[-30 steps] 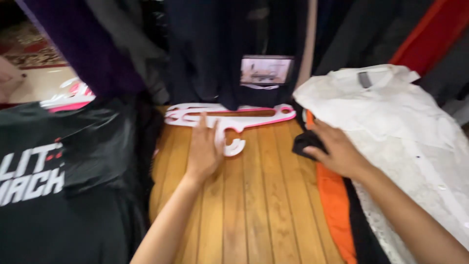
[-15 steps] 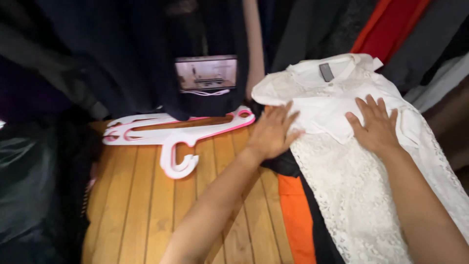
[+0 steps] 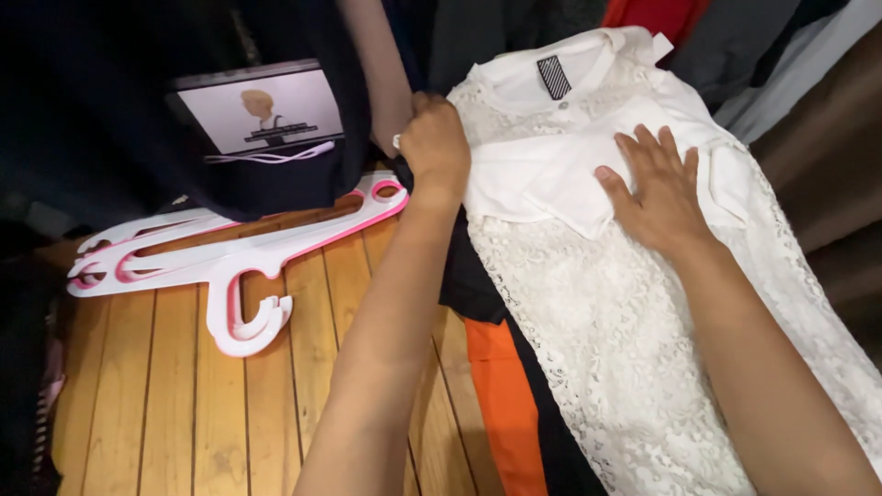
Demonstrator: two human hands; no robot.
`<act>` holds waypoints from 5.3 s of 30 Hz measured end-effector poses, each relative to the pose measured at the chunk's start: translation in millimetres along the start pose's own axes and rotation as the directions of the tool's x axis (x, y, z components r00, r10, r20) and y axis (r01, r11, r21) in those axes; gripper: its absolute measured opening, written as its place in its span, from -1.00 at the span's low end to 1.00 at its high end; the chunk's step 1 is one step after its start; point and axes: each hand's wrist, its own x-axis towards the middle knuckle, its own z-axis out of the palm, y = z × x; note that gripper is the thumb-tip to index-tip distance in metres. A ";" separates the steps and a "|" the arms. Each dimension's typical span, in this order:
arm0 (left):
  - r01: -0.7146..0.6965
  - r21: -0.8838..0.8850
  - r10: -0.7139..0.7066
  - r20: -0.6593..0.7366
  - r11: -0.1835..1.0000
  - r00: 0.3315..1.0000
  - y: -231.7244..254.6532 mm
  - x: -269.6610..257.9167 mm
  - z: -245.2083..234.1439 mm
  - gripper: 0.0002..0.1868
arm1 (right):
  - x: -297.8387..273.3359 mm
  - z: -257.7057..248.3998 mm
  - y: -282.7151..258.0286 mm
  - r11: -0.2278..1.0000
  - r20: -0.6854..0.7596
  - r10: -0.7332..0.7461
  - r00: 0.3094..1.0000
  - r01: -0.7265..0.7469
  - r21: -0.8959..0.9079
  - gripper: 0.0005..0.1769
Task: Buttoning a white lace shirt and placing it on a hanger
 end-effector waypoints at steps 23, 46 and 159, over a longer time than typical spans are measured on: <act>0.522 -0.784 0.751 0.558 0.336 0.353 -23.2 -66.1 -224.5 -0.38 | 15.5 10.9 46.3 0.949 -0.628 -0.173 0.759 0.299 0.099 -0.70; 0.173 -0.719 0.703 0.694 0.673 0.155 -180.7 -132.3 -312.2 -0.32 | -0.7 43.7 50.8 0.892 -0.592 -0.446 0.672 0.277 -0.358 -0.60; -0.159 -0.598 0.370 0.248 0.785 0.895 -392.2 -202.3 -202.3 -0.71 | -102.0 129.3 -215.2 0.838 0.355 -0.521 0.776 0.544 0.040 -0.54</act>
